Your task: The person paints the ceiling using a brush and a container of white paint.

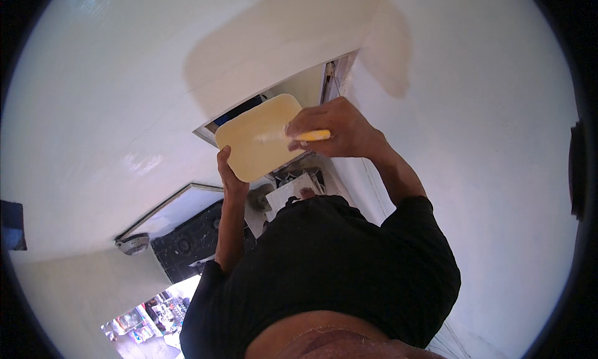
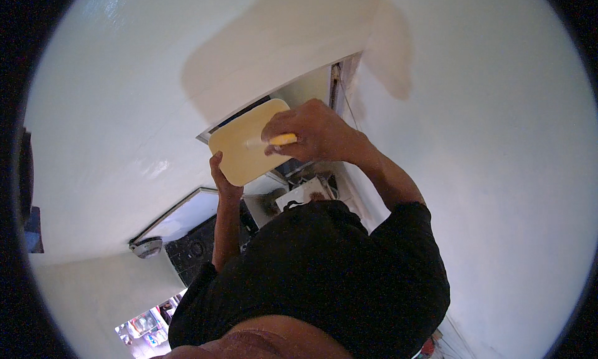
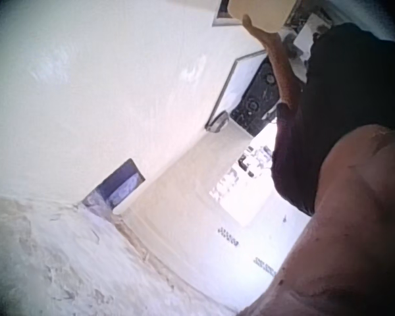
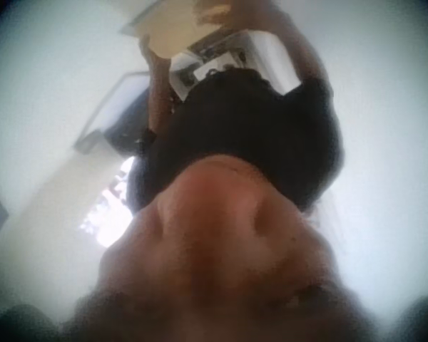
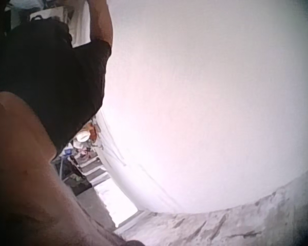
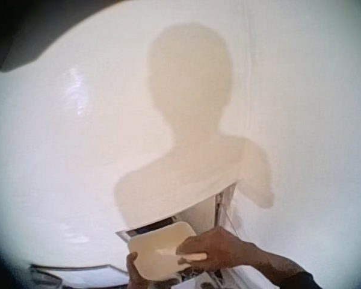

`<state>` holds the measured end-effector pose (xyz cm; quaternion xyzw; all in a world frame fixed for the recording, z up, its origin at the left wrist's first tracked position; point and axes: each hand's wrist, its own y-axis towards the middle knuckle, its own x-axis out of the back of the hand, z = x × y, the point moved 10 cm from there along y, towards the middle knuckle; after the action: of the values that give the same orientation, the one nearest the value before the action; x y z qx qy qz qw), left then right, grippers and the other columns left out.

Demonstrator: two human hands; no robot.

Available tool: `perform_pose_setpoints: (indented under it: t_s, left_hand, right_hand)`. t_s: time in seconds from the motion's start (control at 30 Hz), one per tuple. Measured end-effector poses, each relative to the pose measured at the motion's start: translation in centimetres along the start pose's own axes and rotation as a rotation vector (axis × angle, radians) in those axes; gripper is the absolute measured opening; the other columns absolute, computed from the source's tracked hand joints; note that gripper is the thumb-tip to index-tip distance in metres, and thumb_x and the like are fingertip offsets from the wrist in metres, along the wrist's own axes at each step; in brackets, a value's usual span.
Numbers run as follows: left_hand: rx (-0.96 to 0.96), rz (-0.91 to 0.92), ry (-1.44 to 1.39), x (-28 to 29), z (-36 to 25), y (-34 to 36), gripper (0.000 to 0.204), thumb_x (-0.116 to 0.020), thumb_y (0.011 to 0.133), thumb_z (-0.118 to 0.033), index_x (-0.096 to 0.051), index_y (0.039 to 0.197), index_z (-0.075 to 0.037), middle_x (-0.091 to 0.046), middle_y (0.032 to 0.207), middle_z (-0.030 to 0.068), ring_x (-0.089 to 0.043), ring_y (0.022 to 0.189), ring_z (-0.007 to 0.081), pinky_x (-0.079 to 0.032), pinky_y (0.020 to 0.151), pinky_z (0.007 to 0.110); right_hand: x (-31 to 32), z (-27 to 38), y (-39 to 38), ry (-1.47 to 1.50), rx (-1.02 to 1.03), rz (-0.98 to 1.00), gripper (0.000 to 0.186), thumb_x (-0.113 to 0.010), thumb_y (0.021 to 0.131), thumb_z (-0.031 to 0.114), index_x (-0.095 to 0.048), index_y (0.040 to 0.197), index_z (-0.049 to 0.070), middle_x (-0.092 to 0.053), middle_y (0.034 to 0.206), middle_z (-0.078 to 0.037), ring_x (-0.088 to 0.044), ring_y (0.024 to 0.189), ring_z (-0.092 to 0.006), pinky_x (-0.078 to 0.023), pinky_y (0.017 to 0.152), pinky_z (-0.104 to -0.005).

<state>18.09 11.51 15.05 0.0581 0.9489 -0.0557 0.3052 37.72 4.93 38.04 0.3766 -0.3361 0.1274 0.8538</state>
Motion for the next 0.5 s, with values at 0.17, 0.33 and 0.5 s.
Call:
perform_pose_setpoints:
  t_s: [0.17,0.33,0.5]
  left_hand:
    - [-0.036,-0.021,-0.039,-0.3,-0.4,0.8,0.055,-0.044,0.089,-0.042,-0.048,0.126,-0.001,-0.060,0.115,0.0122,-0.060,0.104,0.0237,-0.048,0.089,0.036]
    - [-0.019,-0.014,-0.046,-1.1,-0.5,0.4,0.050,-0.043,0.091,-0.040,-0.053,0.119,-0.001,-0.062,0.106,0.0093,-0.061,0.097,0.0196,-0.050,0.083,0.033]
    - [0.019,-0.013,-0.035,-1.0,0.3,0.3,0.052,-0.046,0.089,-0.041,-0.053,0.121,-0.001,-0.063,0.106,0.0096,-0.062,0.097,0.0197,-0.050,0.083,0.032]
  right_hand:
    - [-2.8,-0.3,-0.8,0.181,-0.018,0.241,0.021,-0.080,0.071,0.011,-0.069,0.088,0.008,-0.072,0.089,-0.005,-0.069,0.074,-0.0210,-0.053,0.068,-0.0289]
    - [-0.9,-2.1,-0.8,0.275,-0.097,0.134,0.020,-0.079,0.072,0.013,-0.069,0.088,0.008,-0.071,0.085,-0.006,-0.069,0.073,-0.0211,-0.053,0.067,-0.0306]
    - [0.7,-4.4,0.3,0.120,-0.138,-0.038,0.021,-0.079,0.073,0.017,-0.069,0.089,0.008,-0.071,0.084,-0.005,-0.068,0.074,-0.0202,-0.052,0.068,-0.0307]
